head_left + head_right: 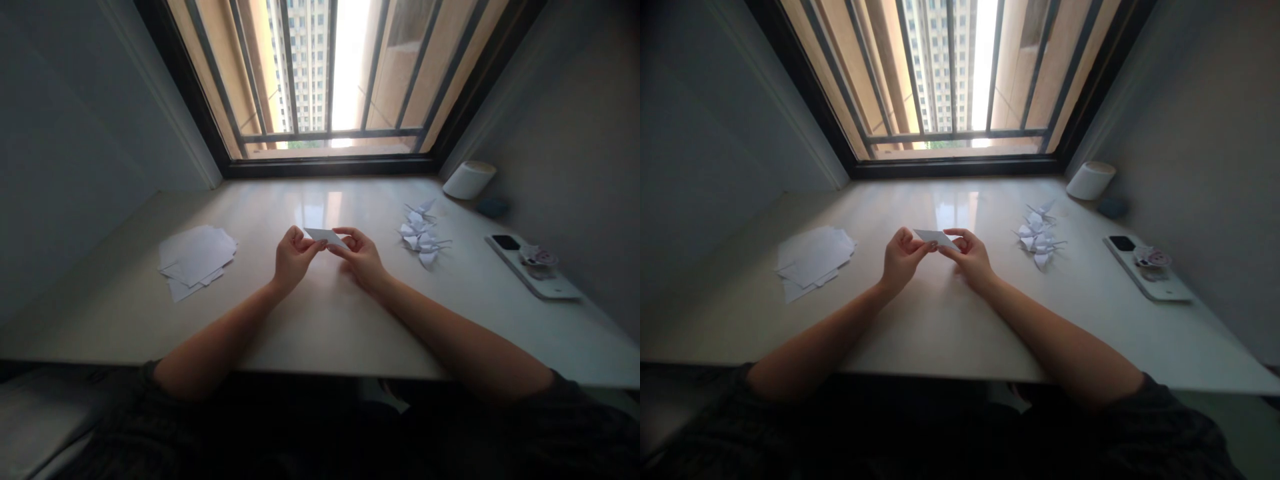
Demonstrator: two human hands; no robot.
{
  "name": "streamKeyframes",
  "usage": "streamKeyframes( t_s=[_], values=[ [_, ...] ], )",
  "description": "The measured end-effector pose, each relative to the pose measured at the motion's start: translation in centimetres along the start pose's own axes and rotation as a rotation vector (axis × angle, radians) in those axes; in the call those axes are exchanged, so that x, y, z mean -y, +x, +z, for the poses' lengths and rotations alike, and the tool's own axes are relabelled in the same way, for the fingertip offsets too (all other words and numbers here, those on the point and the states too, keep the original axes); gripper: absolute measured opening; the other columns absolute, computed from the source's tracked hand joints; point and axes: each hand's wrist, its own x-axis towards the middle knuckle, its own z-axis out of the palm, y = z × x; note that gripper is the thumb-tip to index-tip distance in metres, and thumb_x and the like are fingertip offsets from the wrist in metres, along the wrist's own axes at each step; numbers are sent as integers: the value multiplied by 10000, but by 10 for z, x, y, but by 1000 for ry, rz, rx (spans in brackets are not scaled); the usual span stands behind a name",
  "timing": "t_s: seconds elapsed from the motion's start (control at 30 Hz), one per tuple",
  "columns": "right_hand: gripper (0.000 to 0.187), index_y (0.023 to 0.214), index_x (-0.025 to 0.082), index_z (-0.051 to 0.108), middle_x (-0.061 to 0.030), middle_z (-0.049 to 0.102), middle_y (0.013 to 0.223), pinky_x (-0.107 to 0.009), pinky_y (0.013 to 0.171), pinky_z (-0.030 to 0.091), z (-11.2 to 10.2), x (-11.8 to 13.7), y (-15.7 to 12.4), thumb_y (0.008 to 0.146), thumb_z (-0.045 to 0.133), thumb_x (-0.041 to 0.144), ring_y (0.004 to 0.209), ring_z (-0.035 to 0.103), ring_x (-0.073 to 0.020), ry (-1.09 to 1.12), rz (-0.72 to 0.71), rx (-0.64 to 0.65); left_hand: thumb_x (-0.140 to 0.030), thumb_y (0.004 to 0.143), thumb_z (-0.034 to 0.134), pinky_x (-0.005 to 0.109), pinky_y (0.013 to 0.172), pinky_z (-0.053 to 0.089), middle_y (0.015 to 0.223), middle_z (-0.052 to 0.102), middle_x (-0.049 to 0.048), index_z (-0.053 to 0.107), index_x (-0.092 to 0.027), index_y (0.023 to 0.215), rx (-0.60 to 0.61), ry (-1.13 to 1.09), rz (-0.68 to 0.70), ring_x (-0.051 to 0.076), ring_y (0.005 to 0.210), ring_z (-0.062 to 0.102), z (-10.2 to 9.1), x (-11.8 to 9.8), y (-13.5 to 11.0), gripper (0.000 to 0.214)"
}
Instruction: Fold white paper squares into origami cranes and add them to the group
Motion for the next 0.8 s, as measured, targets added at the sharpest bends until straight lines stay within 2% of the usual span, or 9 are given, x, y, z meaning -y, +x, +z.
streamKeyframes(
  t_s=[0.07,0.17,0.23,0.43,0.6,0.8],
  values=[
    [453,1006,256,665,41,670,653,-292,615,495,-1,0,1,613,817,423,655,634,-154,14,-2,20,-363,639,810,251,594,514,589,652,-50,260,-230,709,18,-43,-8,192,669,712,0,-1,2,571],
    [455,1007,242,674,-7,738,765,-345,768,515,-2,1,3,621,813,439,797,681,-189,49,-15,82,-343,638,817,242,591,512,623,695,-33,272,-234,764,-18,-74,-25,180,634,710,0,-1,3,569],
    [461,1001,229,679,-27,752,795,-373,817,511,-4,1,5,621,809,454,799,684,-191,40,-13,97,-344,641,814,240,595,513,631,705,-29,282,-236,793,-43,-78,-31,176,627,711,-1,-1,4,565],
    [421,905,216,700,1,719,681,-327,719,507,-8,-2,7,563,848,412,681,655,-163,19,30,-27,-355,652,803,257,639,517,665,723,-16,297,-234,803,-39,-67,7,186,680,722,-2,3,6,541],
    [414,912,215,704,21,693,648,-296,699,494,-8,-4,7,564,854,381,667,638,-140,62,21,-12,-351,641,807,239,632,504,684,725,-12,322,-231,837,-15,-44,-32,177,688,716,-4,6,6,537],
    [418,930,215,693,18,690,658,-289,633,492,-8,-5,6,586,840,402,659,631,-151,3,32,12,-331,626,822,232,638,515,746,735,3,321,-233,880,3,-44,-20,165,693,712,-7,7,5,570]
  ],
)
